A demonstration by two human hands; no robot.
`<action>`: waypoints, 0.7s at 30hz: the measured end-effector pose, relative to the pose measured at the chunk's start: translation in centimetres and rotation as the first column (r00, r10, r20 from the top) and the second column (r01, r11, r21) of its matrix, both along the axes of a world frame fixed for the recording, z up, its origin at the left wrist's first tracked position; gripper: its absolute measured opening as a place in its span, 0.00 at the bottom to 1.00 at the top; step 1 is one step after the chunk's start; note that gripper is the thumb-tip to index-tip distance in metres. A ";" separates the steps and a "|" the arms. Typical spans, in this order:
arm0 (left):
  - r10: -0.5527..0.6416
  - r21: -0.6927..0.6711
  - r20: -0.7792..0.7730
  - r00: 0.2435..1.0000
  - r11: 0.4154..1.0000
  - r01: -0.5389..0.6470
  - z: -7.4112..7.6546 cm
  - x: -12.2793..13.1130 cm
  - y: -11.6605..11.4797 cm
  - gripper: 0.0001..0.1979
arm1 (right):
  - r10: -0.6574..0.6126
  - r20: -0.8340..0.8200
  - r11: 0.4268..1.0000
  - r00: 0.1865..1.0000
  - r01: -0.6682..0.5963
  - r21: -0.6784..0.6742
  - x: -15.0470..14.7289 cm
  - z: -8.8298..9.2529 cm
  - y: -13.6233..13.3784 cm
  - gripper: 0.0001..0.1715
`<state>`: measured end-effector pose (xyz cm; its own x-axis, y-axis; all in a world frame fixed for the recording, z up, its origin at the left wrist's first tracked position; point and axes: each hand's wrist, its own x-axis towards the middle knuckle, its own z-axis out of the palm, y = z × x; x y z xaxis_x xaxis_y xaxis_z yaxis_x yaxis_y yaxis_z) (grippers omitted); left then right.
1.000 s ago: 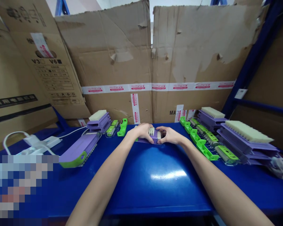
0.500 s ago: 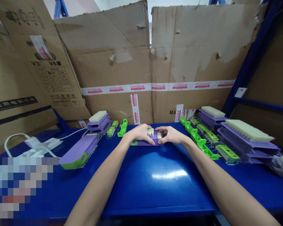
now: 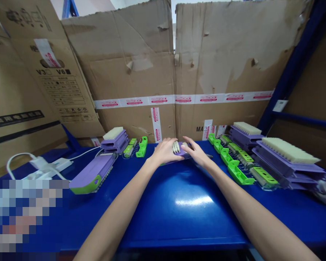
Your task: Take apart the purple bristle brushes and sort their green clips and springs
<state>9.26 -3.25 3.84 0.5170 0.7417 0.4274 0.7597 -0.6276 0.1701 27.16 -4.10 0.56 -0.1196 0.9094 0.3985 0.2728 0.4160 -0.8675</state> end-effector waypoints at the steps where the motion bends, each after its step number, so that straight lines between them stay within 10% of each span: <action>1: 0.003 0.052 -0.012 1.000 0.999 -0.002 -0.2 0.1 -0.1 0.42 | -0.077 -0.003 0.997 0.997 0.077 0.020 -0.5 -0.1 0.0 0.37; 10: 0.075 0.352 -0.110 0.991 0.936 -0.032 -2.2 2.0 -1.2 0.32 | -0.510 0.140 0.859 0.849 0.512 0.027 -2.1 -0.3 -0.7 0.28; 16: 0.006 0.358 -0.086 0.996 0.933 0.025 -2.0 1.1 -0.7 0.24 | -0.457 0.078 0.882 0.886 0.440 0.170 -2.2 0.3 -0.8 0.23; 21: 0.023 0.363 0.161 0.987 0.928 -0.081 -2.1 -1.0 0.2 0.30 | -0.306 -0.172 0.951 0.936 0.309 -0.011 -1.4 1.2 -0.6 0.28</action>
